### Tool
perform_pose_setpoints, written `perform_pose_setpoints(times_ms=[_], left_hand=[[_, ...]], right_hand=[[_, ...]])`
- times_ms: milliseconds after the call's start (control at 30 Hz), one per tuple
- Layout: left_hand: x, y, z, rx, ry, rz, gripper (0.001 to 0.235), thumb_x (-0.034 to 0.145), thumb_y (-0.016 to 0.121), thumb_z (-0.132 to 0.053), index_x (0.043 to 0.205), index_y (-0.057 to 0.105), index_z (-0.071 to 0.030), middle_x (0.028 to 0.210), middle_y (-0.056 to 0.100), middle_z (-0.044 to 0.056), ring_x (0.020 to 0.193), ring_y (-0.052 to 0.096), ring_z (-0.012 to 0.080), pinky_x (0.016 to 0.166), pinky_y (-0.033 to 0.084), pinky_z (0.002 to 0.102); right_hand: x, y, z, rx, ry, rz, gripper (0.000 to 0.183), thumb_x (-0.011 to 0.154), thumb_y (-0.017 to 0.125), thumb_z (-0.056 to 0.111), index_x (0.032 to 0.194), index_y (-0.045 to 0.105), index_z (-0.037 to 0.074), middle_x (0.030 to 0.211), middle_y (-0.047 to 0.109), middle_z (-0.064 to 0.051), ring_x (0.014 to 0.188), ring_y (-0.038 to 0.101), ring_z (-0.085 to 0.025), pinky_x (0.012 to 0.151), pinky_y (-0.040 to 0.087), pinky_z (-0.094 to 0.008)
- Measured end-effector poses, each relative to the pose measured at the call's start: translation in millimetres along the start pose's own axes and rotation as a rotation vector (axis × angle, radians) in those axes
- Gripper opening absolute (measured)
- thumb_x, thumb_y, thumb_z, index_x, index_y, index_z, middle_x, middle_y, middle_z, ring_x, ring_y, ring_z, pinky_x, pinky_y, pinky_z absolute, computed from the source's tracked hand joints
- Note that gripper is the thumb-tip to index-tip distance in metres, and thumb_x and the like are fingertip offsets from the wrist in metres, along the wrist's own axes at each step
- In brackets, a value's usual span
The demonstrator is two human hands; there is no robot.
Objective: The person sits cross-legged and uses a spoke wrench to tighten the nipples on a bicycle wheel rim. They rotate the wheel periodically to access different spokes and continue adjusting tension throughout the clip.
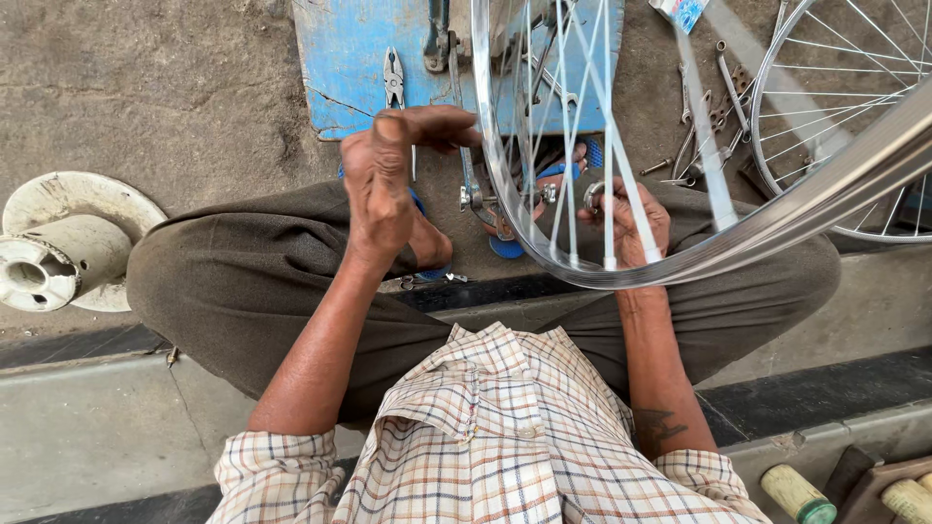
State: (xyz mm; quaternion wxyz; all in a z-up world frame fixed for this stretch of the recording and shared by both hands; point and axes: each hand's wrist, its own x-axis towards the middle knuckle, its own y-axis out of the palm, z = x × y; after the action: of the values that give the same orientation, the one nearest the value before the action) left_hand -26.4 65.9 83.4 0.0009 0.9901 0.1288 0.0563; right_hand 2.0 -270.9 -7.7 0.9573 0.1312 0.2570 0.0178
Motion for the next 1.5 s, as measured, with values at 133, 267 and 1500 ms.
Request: perform_pose_setpoints(times_ms=[133,267,1500], left_hand=[[-24.3,-7.5,-2.4,-0.046,-0.181,-0.166,0.081,0.111,0.027,-0.063,0.113,0.074,0.003,0.095,0.078,0.016,0.09,0.077,0.0232,0.087,0.065,0.038],[-51.3,2.0,12.2,-0.059,-0.33,-0.249,0.081,0.108,0.028,-0.063,0.113,0.073,0.004,0.098,0.078,0.017,0.092,0.077,0.025,0.086,0.064,0.037],[-63.2,90.0,198.0,-0.243,-0.949,-0.43,0.079,0.106,0.046,-0.064,0.136,0.051,0.009,0.114,0.054,0.013,0.113,0.054,0.0288,0.093,0.045,0.048]], right_hand=[[0.6,3.4,0.5,0.046,-0.02,0.017,0.019,0.096,0.067,-0.001,0.115,0.068,-0.006,0.1,0.072,-0.016,0.084,0.073,-0.022,0.076,0.067,-0.037],[-7.3,8.1,1.9,0.056,-0.018,-0.009,0.02,0.097,0.068,-0.001,0.116,0.068,-0.007,0.1,0.071,-0.014,0.085,0.073,-0.02,0.075,0.066,-0.035],[-85.2,92.2,168.9,-0.283,-0.802,0.104,0.03,0.116,0.058,0.024,0.118,0.064,-0.005,0.09,0.069,-0.018,0.047,0.054,-0.012,0.038,0.041,-0.028]])
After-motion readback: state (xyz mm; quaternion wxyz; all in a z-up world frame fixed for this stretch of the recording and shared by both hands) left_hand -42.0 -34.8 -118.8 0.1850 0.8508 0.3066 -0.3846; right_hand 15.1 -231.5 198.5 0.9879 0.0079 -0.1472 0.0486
